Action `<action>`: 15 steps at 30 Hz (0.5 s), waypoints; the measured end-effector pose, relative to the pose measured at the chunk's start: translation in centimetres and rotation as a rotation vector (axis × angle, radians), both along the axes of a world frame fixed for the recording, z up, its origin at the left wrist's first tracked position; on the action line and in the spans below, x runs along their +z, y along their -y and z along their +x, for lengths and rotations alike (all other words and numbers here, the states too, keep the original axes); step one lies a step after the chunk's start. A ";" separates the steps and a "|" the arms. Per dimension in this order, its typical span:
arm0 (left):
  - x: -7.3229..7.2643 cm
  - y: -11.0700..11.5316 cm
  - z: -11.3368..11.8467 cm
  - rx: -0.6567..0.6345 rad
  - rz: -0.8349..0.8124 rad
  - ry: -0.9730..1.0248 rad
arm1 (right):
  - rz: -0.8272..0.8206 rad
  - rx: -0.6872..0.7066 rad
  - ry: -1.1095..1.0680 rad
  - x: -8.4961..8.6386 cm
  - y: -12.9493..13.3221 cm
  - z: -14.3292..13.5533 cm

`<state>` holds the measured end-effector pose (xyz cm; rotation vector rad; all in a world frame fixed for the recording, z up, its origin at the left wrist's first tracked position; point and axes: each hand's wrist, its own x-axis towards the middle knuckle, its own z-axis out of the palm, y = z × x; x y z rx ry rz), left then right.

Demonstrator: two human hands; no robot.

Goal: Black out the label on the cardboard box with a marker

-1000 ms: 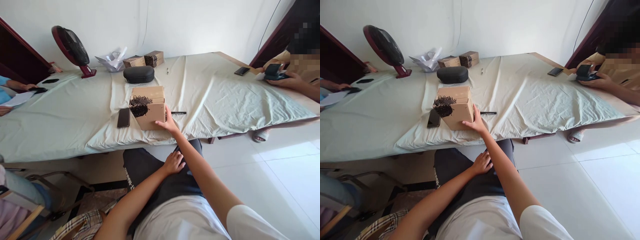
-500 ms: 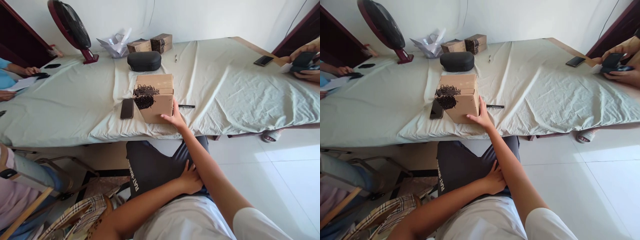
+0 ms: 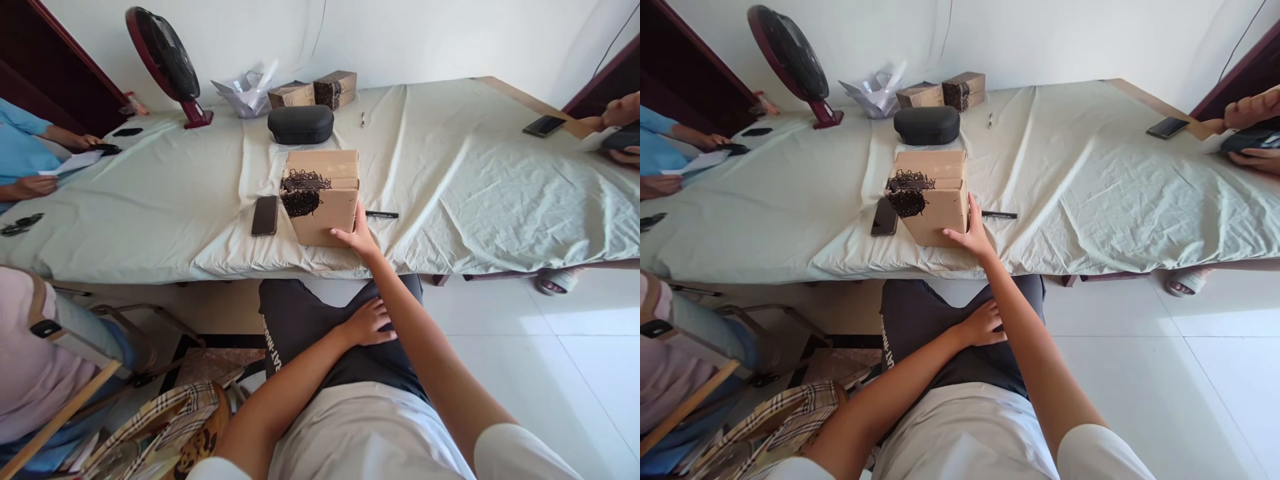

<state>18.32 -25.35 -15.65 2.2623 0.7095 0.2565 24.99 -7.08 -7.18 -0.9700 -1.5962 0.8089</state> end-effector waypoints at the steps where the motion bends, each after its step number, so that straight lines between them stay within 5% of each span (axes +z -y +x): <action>1: -0.6 -0.8 -0.3 0.053 -0.008 -0.016 | 0.000 0.000 0.003 0.0 0.0 0.0; 9: -2.7 -4.1 -0.5 0.452 -0.248 -0.280 | -0.016 -0.003 0.011 -0.1 -0.2 0.1; 15: -4.1 -5.0 -0.9 0.608 -0.480 -0.491 | -0.027 0.009 -0.034 0.0 -0.1 -0.1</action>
